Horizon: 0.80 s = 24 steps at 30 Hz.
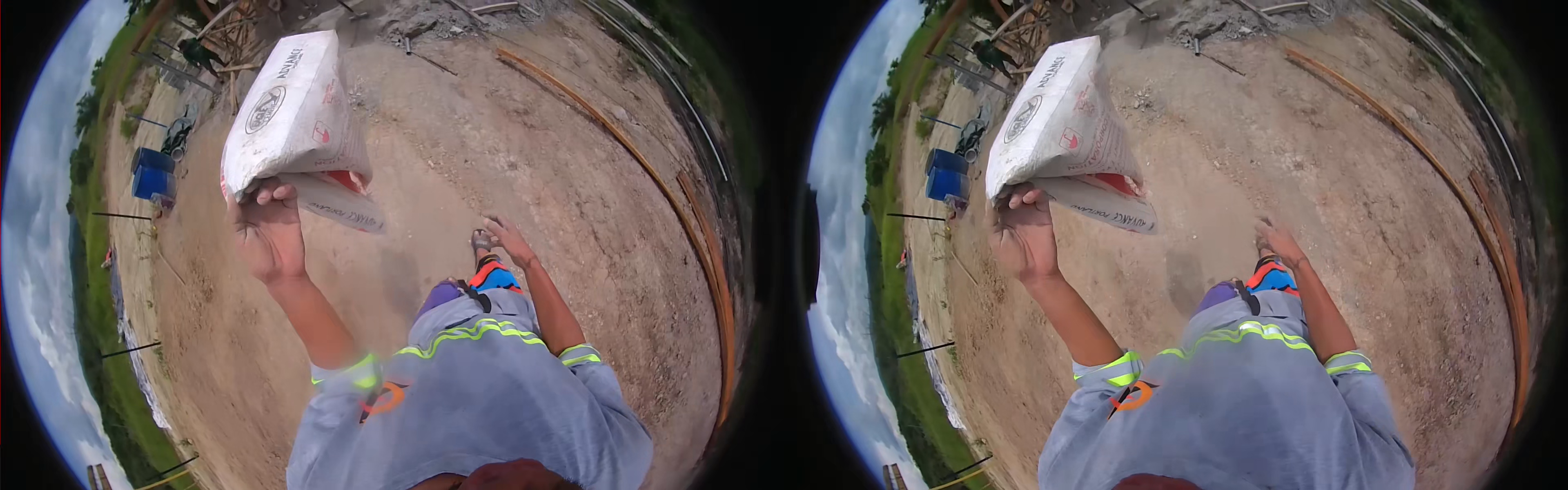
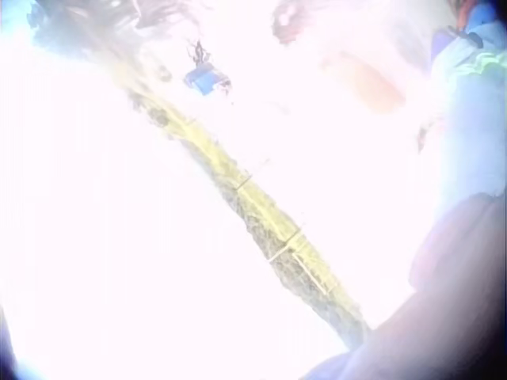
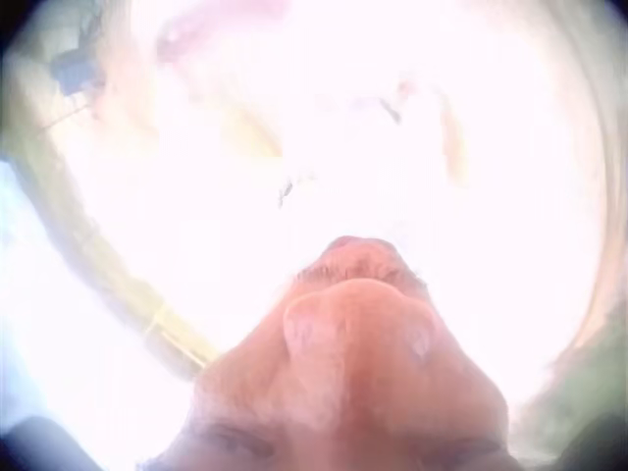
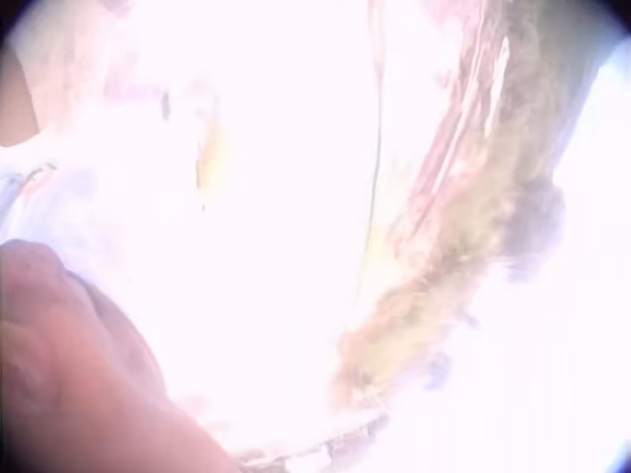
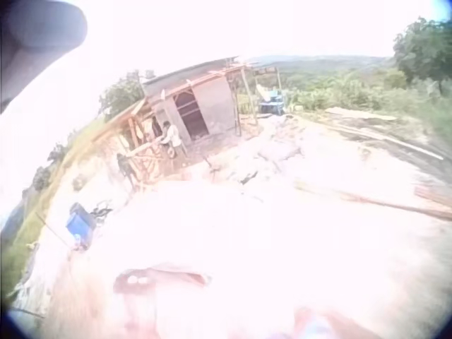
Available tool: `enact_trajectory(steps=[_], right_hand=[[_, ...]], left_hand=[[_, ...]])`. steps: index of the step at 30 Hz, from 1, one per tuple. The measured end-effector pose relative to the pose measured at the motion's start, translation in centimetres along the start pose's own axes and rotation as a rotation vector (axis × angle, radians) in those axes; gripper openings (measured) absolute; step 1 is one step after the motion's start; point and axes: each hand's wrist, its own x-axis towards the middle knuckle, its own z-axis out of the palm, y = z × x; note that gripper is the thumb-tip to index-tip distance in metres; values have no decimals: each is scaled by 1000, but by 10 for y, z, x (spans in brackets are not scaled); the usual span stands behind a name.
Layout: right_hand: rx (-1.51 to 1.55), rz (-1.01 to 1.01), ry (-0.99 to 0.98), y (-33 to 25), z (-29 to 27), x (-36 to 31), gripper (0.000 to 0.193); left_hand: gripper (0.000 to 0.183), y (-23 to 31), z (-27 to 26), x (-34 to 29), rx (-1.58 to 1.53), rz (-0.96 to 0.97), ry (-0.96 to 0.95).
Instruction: The person opens an empty sack, shovels sand into it using a shovel, and folds the sack closed by hand.
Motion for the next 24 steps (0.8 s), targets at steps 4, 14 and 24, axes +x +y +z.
enact_trajectory(steps=[4,14,24], right_hand=[[272,-178,-236,-174,70,210,77],[674,-36,-732,-180,207,405,55],[50,-753,-177,-373,162,502,44]], left_hand=[[15,56,36,115,-185,170,-373],[10,74,-98,47,-207,763,-47],[16,-76,-382,24,-384,720,413]])
